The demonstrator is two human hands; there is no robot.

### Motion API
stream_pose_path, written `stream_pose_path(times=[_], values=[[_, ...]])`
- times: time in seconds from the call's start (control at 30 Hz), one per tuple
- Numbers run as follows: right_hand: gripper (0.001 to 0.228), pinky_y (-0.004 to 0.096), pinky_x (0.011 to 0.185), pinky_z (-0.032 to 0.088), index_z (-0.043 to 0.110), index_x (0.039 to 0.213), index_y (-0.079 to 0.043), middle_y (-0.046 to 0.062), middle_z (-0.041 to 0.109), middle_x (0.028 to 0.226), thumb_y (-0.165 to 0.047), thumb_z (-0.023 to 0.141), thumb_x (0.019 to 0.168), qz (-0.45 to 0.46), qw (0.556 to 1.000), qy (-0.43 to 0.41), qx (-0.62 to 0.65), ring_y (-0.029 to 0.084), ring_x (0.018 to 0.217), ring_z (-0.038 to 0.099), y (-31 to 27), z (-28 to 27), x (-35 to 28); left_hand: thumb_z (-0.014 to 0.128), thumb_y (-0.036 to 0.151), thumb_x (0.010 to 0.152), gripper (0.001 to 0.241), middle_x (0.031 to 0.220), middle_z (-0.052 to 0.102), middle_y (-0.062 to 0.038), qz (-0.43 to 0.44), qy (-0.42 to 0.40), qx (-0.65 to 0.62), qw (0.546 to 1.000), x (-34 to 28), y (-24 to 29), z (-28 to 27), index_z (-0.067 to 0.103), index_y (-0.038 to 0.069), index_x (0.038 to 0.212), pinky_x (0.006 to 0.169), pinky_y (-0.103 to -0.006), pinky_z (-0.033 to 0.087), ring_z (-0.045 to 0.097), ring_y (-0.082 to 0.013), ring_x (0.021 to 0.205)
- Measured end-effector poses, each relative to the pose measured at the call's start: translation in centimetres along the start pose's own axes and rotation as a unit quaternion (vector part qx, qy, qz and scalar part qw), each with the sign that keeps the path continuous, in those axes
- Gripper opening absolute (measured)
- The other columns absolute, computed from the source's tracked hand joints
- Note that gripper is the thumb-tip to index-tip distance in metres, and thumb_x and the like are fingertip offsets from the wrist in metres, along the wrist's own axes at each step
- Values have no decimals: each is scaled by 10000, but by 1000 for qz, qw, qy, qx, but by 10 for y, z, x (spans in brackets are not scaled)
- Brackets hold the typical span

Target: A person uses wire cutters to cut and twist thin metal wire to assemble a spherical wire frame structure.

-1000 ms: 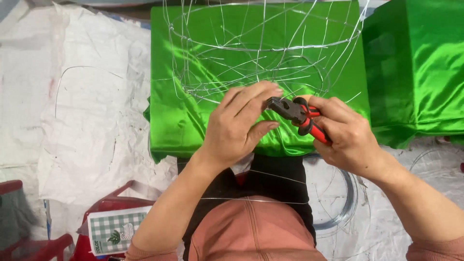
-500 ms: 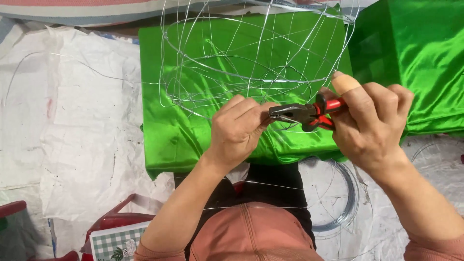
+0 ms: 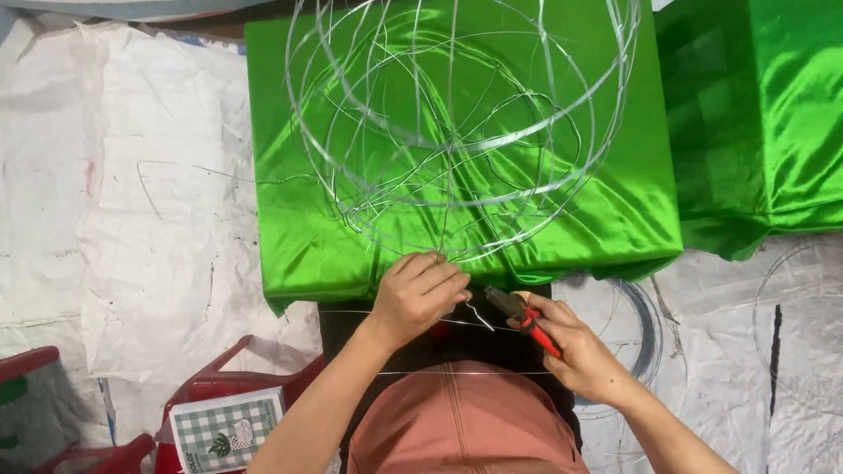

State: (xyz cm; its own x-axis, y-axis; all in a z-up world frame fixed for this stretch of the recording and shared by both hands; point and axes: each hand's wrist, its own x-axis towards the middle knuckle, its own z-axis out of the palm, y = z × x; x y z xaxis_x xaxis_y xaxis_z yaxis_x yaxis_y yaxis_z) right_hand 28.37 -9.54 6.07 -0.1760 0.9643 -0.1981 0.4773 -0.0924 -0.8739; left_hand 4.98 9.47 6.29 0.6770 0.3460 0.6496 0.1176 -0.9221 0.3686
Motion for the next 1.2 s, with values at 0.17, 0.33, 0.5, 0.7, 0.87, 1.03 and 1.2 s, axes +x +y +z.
stream_pose_path(times=[0.17,0.33,0.5,0.7,0.87,1.03,1.2], values=[[748,423,1232,283,675,1340,-106,118,499,1535,144,498,657,77,995,66,13,293,1512,370,27,-4,-11,778,178,950,85,1080,745,-28,-38,-36,1,999,-34,8,19,756,108,993,852,-338,564,684,-202,916],[471,417,917,547,757,1068,7,173,699,1274,128,591,645,41,969,227,84,301,1081,684,22,-17,11,612,329,1024,201,1124,734,11,-51,34,44,997,-52,2,38,749,196,1085,849,-393,564,683,-230,911],[569,376,888,576,740,1232,-82,118,671,1117,99,581,716,55,931,345,105,212,954,688,11,-33,49,637,346,1009,200,1121,745,22,-54,36,56,996,-43,-11,47,766,203,1060,892,-423,560,682,-245,956],[516,355,889,623,651,1250,21,174,618,1312,141,546,759,-53,868,438,230,179,949,578,0,-31,119,611,326,1025,195,1210,737,35,-53,64,53,995,-34,-28,80,752,203,1079,906,-414,562,694,-259,993],[527,358,897,625,644,1281,29,154,603,1255,135,568,770,-53,853,453,255,175,957,567,0,-31,109,601,171,1000,253,1393,652,-73,-85,78,41,992,-80,-24,69,717,216,1220,927,-424,560,671,-313,1124],[564,370,874,645,615,1343,26,182,600,1342,71,649,782,-29,830,462,311,188,960,594,-1,-6,79,689,214,965,324,1487,568,-156,-158,33,170,972,-120,-51,20,683,136,1280,1018,-469,505,594,-369,1245],[492,546,1072,484,633,1252,45,335,558,1186,65,734,770,-234,858,454,59,436,1104,590,-29,-19,69,611,442,1018,612,1631,351,-201,-343,-42,273,898,-139,-71,-17,489,130,1530,1093,-656,322,345,-451,1428]])
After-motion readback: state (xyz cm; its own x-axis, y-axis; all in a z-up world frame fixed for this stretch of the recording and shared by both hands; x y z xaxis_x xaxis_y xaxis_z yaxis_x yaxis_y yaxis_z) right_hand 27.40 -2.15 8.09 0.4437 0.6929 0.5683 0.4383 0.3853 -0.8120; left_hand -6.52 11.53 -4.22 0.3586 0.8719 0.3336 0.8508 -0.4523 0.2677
